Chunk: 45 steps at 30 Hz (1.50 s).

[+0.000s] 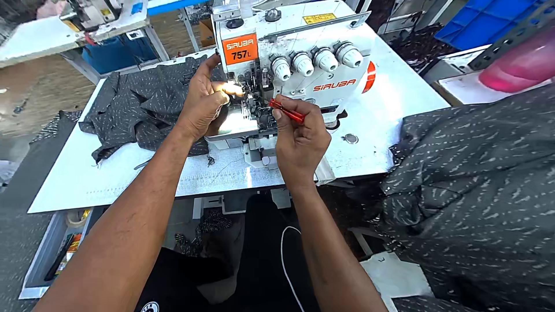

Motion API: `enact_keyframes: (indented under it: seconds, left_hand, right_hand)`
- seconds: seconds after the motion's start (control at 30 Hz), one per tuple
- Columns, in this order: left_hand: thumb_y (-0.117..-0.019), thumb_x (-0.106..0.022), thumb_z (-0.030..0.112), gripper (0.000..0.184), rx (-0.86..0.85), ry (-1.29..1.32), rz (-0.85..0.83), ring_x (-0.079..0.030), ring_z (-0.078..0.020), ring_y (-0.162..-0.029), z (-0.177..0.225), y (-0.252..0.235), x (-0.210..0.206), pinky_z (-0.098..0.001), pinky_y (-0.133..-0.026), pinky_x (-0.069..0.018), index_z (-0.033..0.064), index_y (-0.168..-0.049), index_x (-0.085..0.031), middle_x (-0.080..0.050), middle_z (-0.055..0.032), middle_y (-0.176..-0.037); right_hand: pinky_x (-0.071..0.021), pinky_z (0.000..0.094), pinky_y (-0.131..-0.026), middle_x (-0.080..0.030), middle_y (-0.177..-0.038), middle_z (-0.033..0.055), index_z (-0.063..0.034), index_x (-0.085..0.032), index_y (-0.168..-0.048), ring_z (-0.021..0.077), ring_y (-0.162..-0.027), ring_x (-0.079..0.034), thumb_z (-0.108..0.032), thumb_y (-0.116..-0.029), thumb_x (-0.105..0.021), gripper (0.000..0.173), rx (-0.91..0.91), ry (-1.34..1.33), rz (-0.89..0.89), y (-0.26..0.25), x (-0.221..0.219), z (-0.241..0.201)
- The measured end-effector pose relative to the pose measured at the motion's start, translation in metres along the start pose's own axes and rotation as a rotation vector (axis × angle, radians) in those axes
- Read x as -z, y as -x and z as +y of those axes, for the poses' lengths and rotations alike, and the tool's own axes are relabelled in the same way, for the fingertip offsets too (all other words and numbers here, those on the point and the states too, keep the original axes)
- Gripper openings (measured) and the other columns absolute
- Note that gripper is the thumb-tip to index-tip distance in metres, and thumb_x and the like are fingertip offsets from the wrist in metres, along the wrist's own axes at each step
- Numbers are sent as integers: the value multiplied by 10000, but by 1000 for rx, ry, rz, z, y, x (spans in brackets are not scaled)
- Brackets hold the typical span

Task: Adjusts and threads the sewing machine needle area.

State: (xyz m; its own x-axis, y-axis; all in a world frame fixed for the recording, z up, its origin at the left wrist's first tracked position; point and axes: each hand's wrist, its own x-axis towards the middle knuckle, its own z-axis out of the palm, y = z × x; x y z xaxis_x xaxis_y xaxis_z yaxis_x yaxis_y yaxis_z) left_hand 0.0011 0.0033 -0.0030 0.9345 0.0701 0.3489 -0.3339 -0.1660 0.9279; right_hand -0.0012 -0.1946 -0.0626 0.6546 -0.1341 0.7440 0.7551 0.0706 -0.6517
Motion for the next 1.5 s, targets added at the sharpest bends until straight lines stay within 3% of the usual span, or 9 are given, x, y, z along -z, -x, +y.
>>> enact_keyframes:
  seconds: [0.8,1.03,1.5]
  left_hand:
    - [-838,-510,-137,693,28,-34,10,-449,-22,-448,-1,0,0,-152,-386,-300,57,-1473,-309,-749,-79,-917]
    - [-832,-500,-154,694,21,-18,15,-451,-25,-451,-1,0,0,-152,-387,-293,42,-1467,-300,-745,-93,-916]
    - [-834,-512,-137,675,6,-32,2,-455,-20,-453,-1,0,1,-151,-386,-298,39,-1456,-315,-745,-91,-917]
  right_hand:
    - [-625,347,-947,-736,-1155,197,89,-665,-1084,240,-1110,-731,46,-953,-675,138,-3,-47,10,3,-3,3]
    - [-638,329,-863,-734,-1115,178,78,-636,-1110,201,-1011,-742,34,-957,-673,163,-7,-40,67,5,5,5]
    - [-627,331,-919,-737,-1119,177,82,-646,-1101,204,-1060,-737,30,-964,-667,148,-3,-16,26,-2,-2,5]
